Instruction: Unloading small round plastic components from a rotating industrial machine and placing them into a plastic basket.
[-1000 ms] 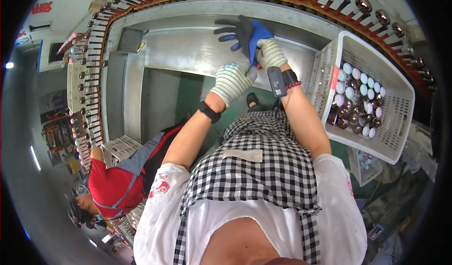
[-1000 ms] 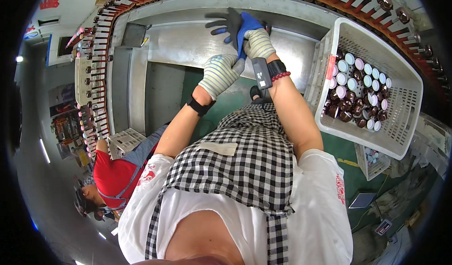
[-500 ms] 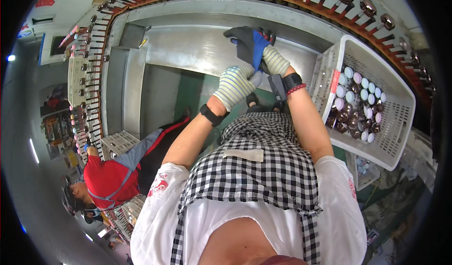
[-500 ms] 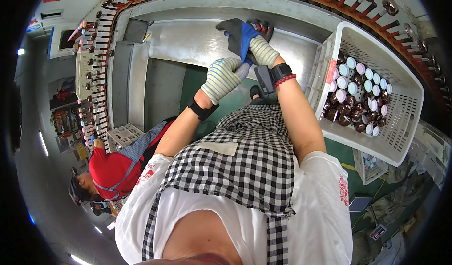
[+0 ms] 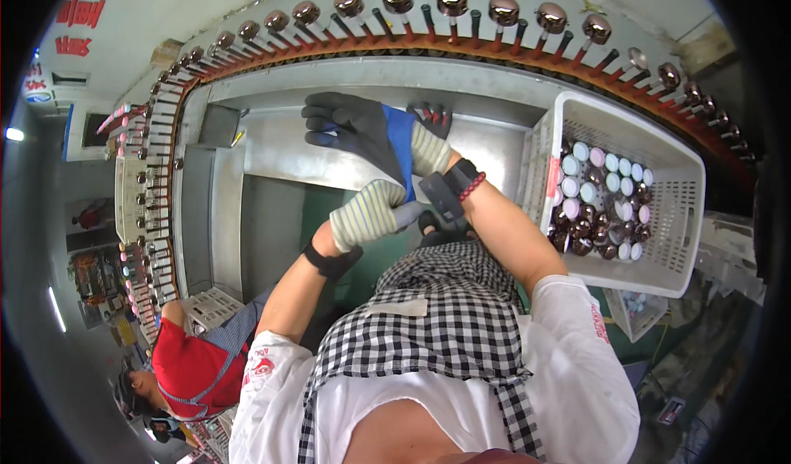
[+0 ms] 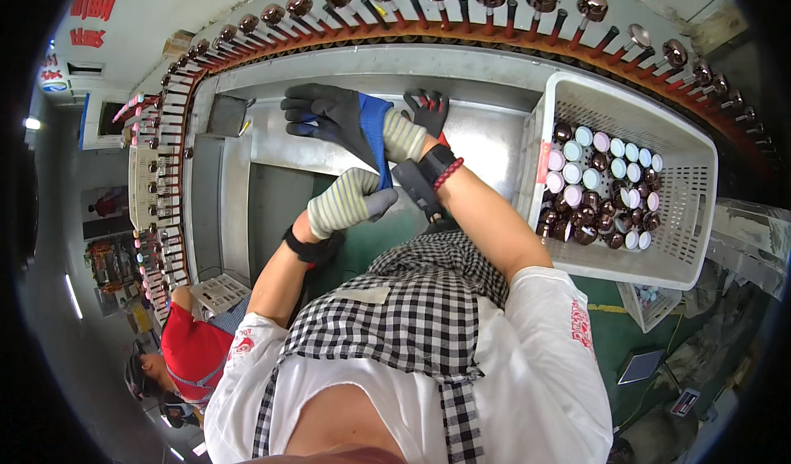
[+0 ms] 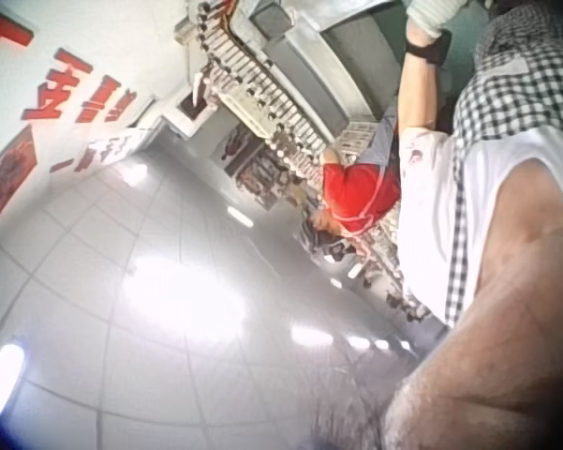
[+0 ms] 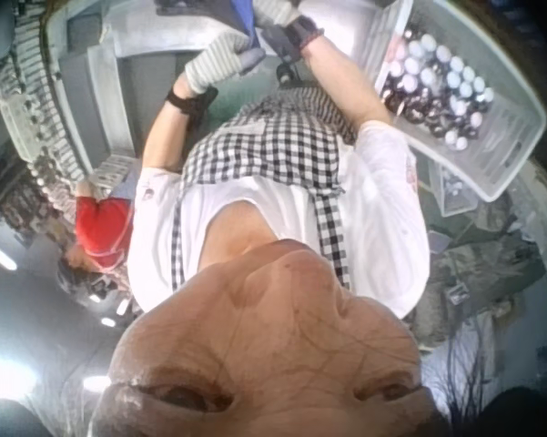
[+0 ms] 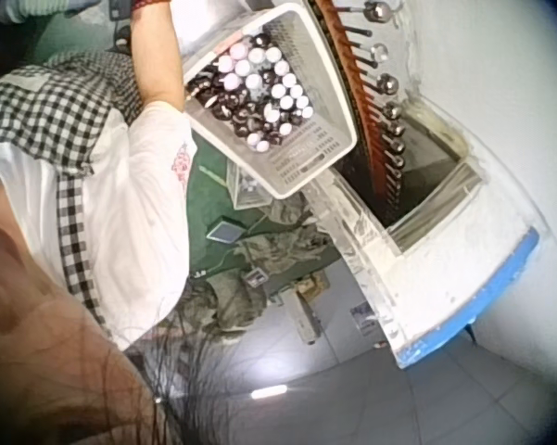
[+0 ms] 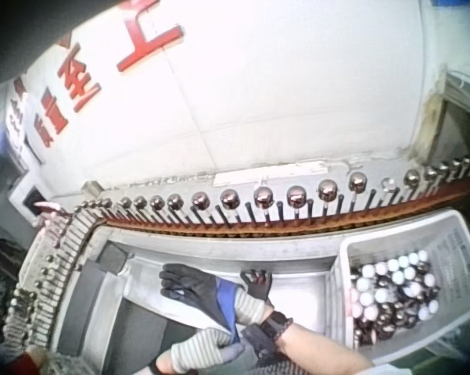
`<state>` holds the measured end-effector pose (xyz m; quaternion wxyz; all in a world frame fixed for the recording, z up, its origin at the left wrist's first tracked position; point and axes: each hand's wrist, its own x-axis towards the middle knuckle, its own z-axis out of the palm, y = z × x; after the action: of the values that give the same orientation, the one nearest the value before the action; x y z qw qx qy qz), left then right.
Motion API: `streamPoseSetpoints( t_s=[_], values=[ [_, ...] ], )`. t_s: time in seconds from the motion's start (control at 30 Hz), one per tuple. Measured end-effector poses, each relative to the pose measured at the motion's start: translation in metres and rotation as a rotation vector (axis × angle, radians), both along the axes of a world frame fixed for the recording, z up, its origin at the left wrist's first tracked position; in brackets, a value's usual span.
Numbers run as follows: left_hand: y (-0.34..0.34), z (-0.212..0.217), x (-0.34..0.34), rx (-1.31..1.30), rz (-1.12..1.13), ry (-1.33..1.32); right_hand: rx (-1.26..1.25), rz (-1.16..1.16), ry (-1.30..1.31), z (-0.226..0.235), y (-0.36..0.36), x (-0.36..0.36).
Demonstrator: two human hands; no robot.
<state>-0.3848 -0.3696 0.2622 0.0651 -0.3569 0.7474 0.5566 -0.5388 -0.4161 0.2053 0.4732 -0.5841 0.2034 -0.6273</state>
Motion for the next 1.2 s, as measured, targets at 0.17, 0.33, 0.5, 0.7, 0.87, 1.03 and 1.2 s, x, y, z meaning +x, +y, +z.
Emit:
streamPoseSetpoints(
  t_s=[0.17, 0.33, 0.5, 0.7, 0.87, 1.03, 1.2],
  values=[
    [-0.021, 0.022, -0.003, 0.081, -0.168, -0.045, 0.230, 0.664, -0.533, 0.044, 0.013, 0.007],
    [-0.017, 0.021, 0.007, 0.099, -0.198, -0.021, 0.156, 0.591, -0.319, 0.028, -0.022, 0.033],
    [-0.076, -0.001, 0.017, -0.216, -0.237, -0.319, 0.258, -0.318, 0.792, 0.003, -0.080, 0.024],
    [-0.070, -0.176, 0.045, -0.482, -0.255, -0.030, -0.135, -1.118, 1.363, 0.061, -0.217, -0.086],
    [-0.065, -0.234, 0.054, -0.240, -0.169, -0.086, 0.197, -0.682, 1.424, 0.013, -0.221, -0.080],
    [-0.102, -0.239, 0.041, -0.691, -0.141, -0.062, 0.042, -1.055, 1.184, 0.069, -0.121, -0.116],
    [-0.126, -0.300, -0.045, -0.870, -0.504, -0.204, 0.481, -0.623, 1.728, 0.070, -0.175, -0.158]
  ],
)
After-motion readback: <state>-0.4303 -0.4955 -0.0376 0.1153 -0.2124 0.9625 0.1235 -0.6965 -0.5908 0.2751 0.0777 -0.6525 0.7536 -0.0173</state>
